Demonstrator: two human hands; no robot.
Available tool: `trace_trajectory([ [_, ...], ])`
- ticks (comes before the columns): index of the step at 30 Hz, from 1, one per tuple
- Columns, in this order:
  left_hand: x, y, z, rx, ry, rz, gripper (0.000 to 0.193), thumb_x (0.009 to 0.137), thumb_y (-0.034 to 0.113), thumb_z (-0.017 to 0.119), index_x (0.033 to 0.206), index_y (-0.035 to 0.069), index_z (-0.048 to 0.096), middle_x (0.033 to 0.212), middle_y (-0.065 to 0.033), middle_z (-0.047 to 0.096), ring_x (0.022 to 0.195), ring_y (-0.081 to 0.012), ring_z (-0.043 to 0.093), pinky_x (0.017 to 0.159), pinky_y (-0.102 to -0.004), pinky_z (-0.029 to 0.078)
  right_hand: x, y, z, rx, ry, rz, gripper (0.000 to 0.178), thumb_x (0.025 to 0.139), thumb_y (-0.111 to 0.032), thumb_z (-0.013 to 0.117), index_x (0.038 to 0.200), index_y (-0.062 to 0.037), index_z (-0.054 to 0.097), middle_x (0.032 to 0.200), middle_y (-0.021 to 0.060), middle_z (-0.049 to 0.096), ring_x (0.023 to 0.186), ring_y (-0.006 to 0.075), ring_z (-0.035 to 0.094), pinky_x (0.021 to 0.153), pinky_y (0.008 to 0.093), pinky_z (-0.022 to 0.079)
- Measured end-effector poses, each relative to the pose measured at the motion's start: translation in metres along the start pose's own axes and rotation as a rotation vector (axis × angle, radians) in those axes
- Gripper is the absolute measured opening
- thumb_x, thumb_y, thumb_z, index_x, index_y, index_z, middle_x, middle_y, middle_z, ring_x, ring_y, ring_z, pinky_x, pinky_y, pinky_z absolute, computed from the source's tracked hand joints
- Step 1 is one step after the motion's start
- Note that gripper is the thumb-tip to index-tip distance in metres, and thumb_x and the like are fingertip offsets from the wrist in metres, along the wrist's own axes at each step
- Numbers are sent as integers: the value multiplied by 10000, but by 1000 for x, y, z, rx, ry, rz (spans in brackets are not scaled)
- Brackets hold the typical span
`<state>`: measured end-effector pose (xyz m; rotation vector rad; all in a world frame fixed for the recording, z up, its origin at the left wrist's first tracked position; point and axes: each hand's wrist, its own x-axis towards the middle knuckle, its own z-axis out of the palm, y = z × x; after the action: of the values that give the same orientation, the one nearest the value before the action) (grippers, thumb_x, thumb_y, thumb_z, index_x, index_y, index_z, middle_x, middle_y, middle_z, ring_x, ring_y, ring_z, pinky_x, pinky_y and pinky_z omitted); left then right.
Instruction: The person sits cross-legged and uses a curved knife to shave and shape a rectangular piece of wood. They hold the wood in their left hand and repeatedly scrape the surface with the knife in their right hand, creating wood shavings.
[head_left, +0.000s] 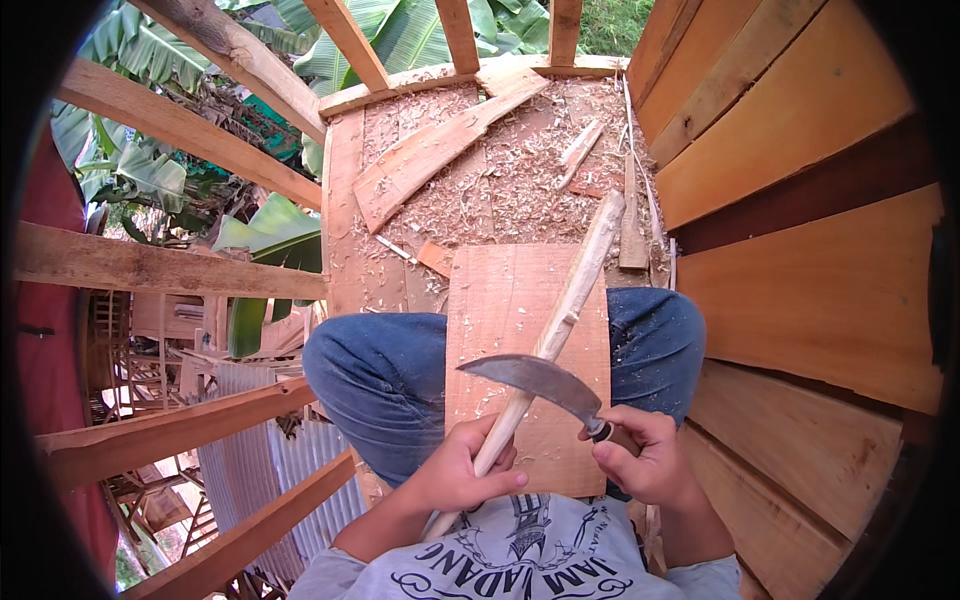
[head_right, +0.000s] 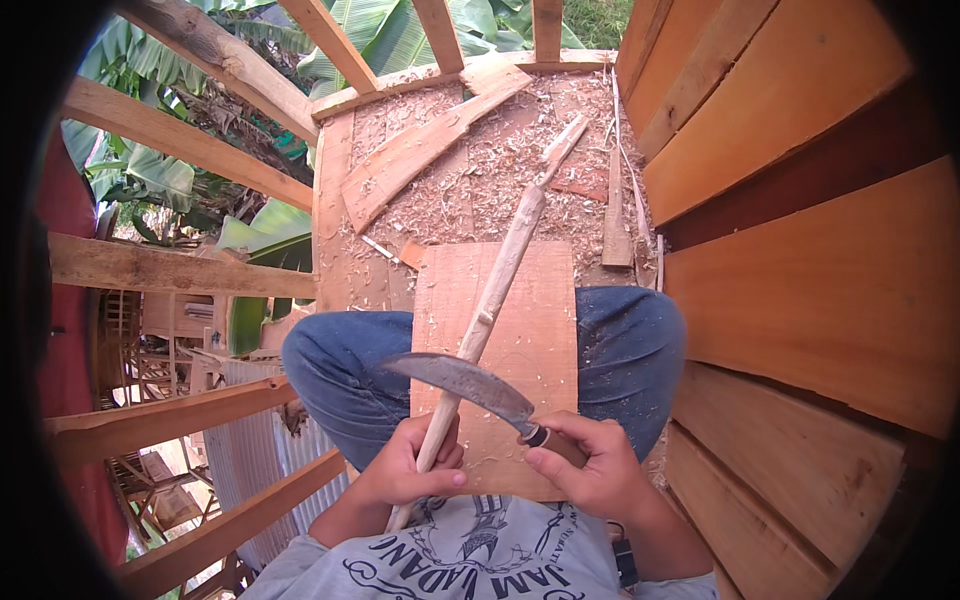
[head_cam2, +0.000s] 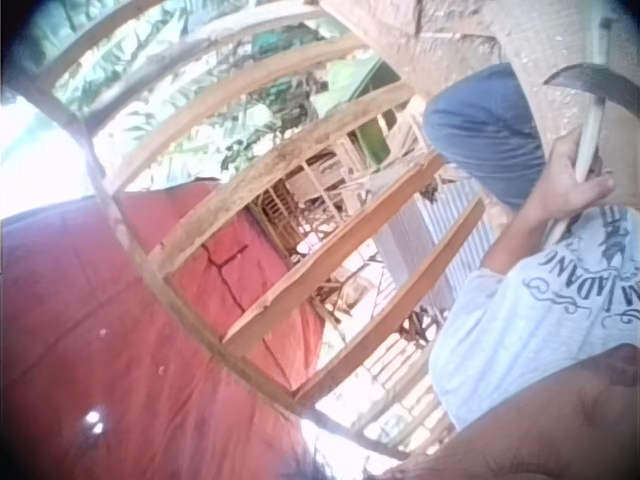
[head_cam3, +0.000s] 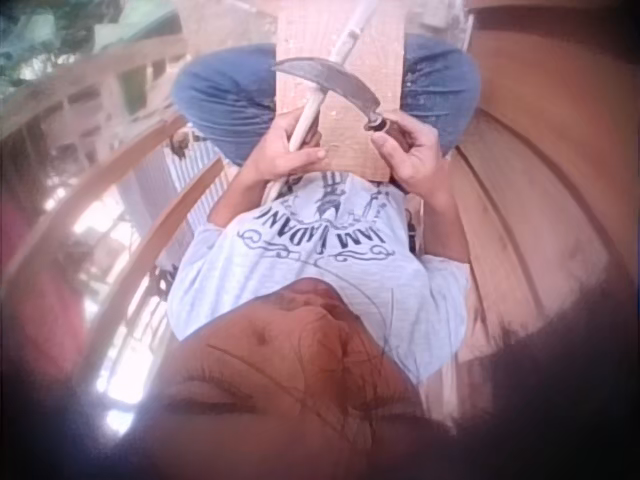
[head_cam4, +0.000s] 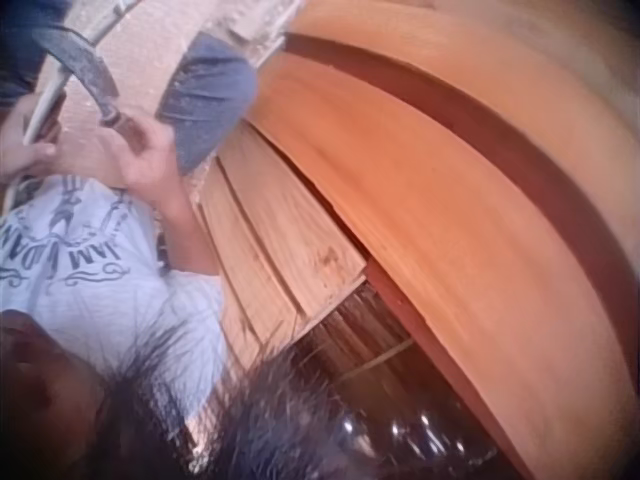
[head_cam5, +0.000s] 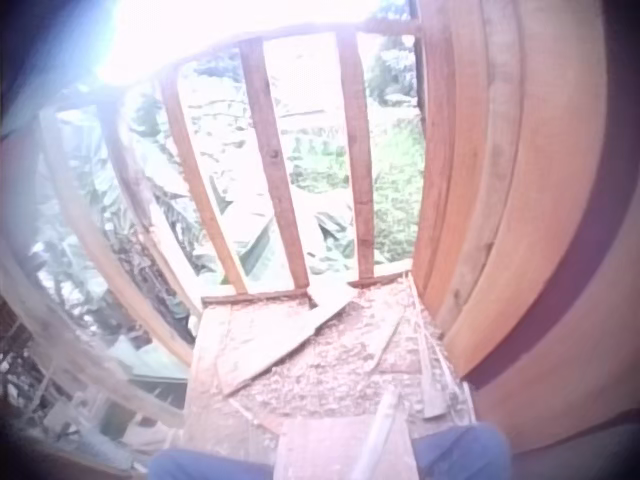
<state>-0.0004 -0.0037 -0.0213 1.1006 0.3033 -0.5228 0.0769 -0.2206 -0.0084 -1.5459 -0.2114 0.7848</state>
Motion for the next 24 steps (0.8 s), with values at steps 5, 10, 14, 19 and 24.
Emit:
trace_trajectory([
  [5,-6,-3,0,33,21,12,302,738,35,693,793,59,397,589,42,367,520,-32,325,455,-213,268,4,4,-24,336,156,125,226,824,-127,664,983,28,626,665,45,616,612,52,541,570,200,428],
  [10,-2,-6,-3,24,-12,34,275,758,76,703,878,28,459,599,60,389,527,-21,341,469,-198,292,2,12,-2,-103,-71,-232,184,899,-170,567,942,8,587,516,7,494,406,29,427,392,188,343],
  [14,-2,-8,-4,92,-9,29,274,758,69,699,898,19,469,595,59,393,526,-18,346,469,-198,298,3,2,-33,498,135,178,219,822,-119,662,982,25,623,649,54,605,567,87,557,557,205,421],
  [19,-3,-4,-4,26,14,-1,289,754,62,699,936,2,483,595,58,399,525,-18,350,470,-199,296,5,-5,-14,302,28,138,164,882,-114,586,969,25,580,522,-22,473,398,16,391,394,186,317],
  [24,-1,-2,2,85,22,10,337,730,16,695,735,82,364,588,42,353,517,-35,327,453,-215,256,-1,4,-10,178,-95,34,165,880,-122,586,944,29,606,526,-14,491,407,17,404,385,180,304],
])
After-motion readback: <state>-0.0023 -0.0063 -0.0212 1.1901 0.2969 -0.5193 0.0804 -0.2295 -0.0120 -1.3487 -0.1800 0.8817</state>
